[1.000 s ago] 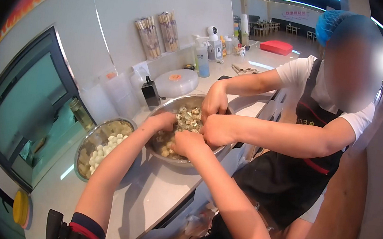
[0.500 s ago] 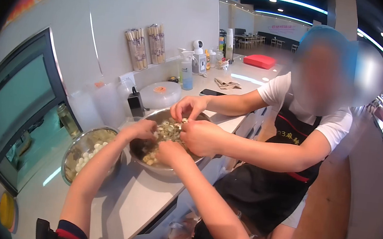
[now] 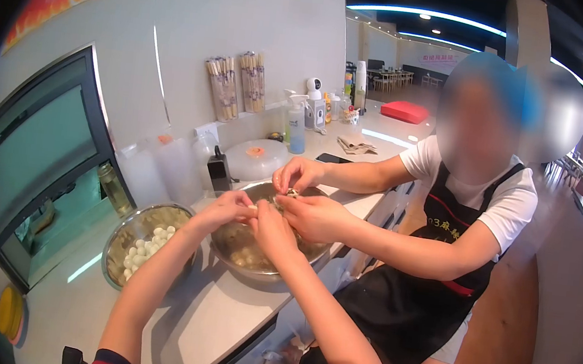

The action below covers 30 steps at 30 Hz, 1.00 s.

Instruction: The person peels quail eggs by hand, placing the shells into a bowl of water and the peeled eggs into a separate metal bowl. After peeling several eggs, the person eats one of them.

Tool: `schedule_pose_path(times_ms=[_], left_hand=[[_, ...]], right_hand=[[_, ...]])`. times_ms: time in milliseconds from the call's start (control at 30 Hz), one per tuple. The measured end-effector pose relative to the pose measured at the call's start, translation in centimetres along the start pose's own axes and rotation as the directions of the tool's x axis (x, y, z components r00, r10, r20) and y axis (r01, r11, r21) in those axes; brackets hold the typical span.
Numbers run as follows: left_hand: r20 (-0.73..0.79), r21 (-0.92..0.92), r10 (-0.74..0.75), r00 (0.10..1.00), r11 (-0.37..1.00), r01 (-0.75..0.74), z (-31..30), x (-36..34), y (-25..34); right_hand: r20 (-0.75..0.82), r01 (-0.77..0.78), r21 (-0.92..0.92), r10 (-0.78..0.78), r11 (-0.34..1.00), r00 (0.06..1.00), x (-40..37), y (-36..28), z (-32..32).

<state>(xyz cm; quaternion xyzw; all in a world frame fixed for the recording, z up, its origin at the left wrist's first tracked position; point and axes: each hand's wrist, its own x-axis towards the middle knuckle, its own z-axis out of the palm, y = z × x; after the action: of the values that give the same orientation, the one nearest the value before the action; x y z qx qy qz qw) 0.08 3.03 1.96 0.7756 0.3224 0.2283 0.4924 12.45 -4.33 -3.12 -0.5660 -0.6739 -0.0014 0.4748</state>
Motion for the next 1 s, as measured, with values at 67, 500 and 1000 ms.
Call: schedule_pose_path(times_ms=[67,500,1000], left_hand=[[-0.099,-0.138,-0.017,0.995,0.990,0.003,0.4,-1.2,0.2],[-0.196,-0.660,0.041,0.980,0.734,-0.163,1.0,-4.3,-1.5],[-0.142,-0.722,0.093,0.985,0.671,-0.168,0.9,-4.8,-1.5]], right_hand=[[-0.112,0.173,0.073,-0.165,0.982,0.980,0.6,0.0,0.0],[-0.112,0.085,0.334,-0.050,0.939,0.992,1.1,-2.2,-2.1],[-0.084,0.187,0.320,-0.168,0.929,0.982,0.6,-3.6,-2.3]])
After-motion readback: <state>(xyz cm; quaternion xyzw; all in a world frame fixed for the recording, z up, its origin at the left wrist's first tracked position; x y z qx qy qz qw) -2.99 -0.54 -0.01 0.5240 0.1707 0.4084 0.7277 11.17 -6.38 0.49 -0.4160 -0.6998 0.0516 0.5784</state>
